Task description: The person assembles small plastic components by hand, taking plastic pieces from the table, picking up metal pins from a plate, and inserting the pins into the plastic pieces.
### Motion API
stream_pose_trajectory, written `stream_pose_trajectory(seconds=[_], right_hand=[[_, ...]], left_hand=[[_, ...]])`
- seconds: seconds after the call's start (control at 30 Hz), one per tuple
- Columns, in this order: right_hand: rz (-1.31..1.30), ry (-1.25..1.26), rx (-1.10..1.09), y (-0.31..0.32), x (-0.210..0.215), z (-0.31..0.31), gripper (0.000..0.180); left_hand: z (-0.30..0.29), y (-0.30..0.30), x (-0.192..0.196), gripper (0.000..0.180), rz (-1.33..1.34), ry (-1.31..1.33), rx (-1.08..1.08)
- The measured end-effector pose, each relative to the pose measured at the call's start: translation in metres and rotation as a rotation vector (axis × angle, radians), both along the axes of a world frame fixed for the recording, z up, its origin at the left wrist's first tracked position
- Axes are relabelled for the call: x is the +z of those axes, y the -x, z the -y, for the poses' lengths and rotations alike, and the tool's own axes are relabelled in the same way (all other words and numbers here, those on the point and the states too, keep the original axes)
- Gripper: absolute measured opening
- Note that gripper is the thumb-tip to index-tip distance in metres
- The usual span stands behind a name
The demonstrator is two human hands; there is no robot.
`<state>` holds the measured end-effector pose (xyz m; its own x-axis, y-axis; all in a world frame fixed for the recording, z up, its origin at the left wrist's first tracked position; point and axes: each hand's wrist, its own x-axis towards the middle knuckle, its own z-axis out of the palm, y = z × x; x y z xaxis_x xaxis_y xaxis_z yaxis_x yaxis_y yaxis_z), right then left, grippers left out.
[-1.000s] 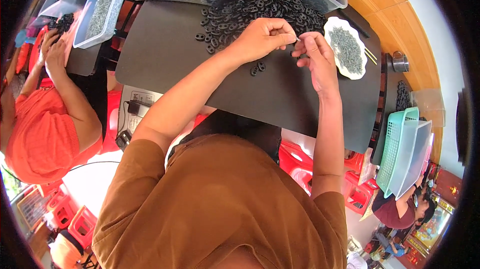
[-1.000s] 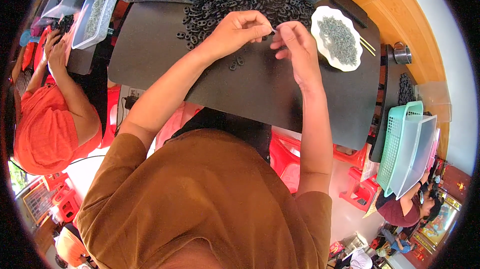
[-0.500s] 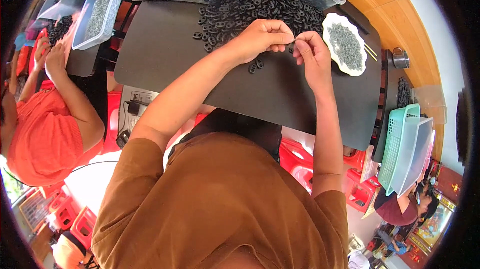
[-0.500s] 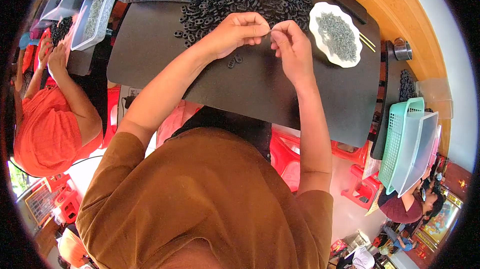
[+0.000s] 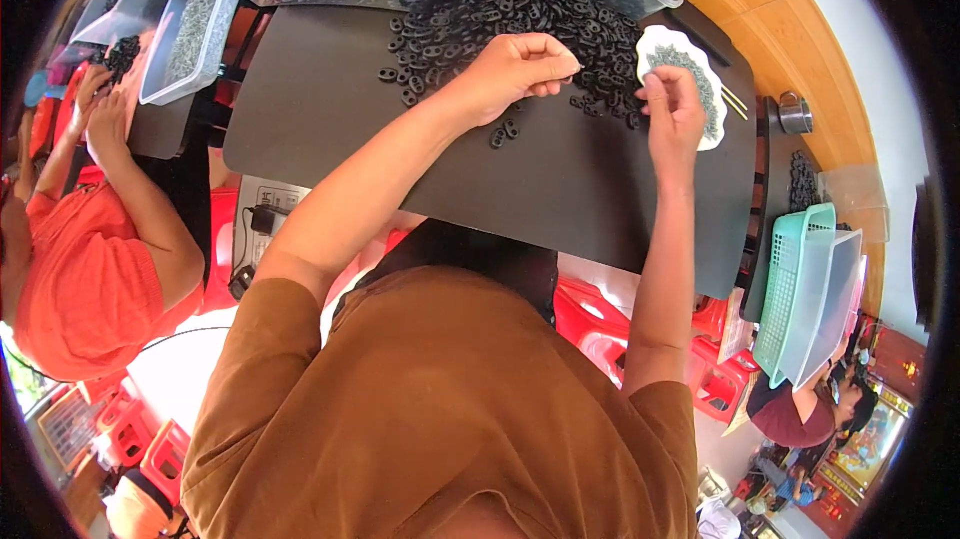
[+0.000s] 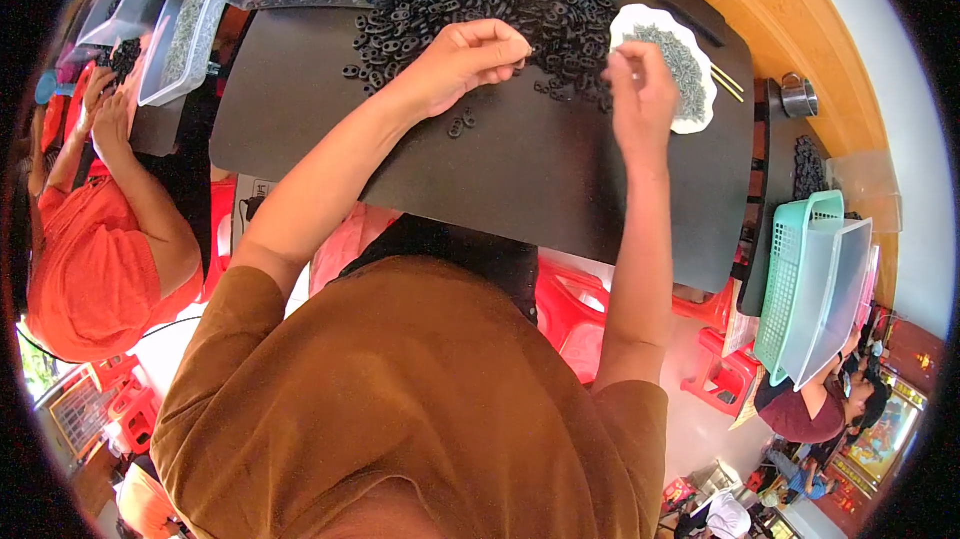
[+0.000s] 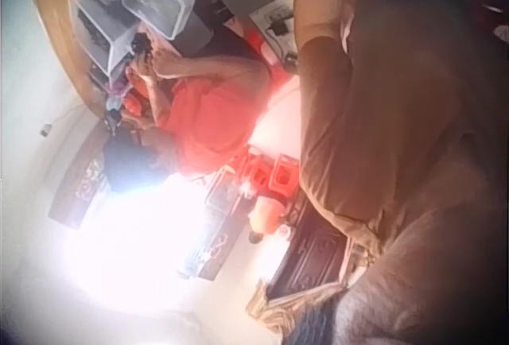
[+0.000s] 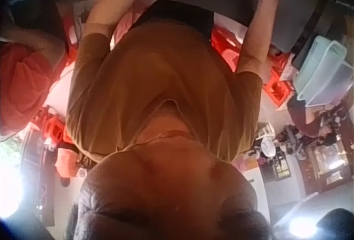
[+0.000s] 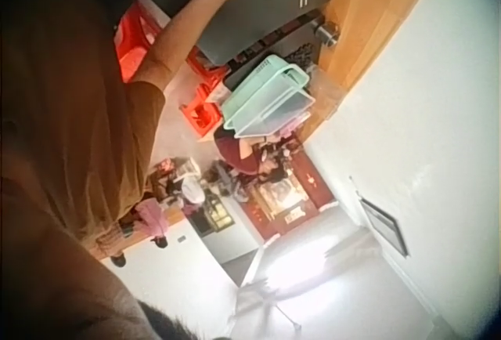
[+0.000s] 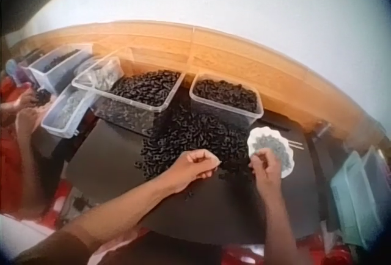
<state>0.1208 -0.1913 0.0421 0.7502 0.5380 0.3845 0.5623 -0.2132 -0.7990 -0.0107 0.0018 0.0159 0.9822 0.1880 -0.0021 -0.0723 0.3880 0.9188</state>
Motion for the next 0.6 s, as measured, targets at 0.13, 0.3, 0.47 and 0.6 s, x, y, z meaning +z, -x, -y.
stream_pose_trajectory(seconds=[0.13,0.3,0.47,0.6], right_hand=[[0.263,0.352,-0.153,-0.038,0.011,0.031,0.013],[0.234,0.299,-0.111,-0.028,0.029,0.033,0.018],[-0.266,-0.018,0.197,0.017,0.035,0.006,0.019],[-0.046,0.055,0.262,0.013,0.025,-0.004,0.012]], left_hand=[[0.007,-0.004,0.004,0.017,0.052,-0.208,-0.013],[0.021,-0.024,0.02,0.018,0.104,-0.332,-0.035],[0.024,-0.033,0.029,0.019,0.079,-0.354,-0.08],[0.018,-0.031,0.015,0.019,0.076,-0.369,-0.103]])
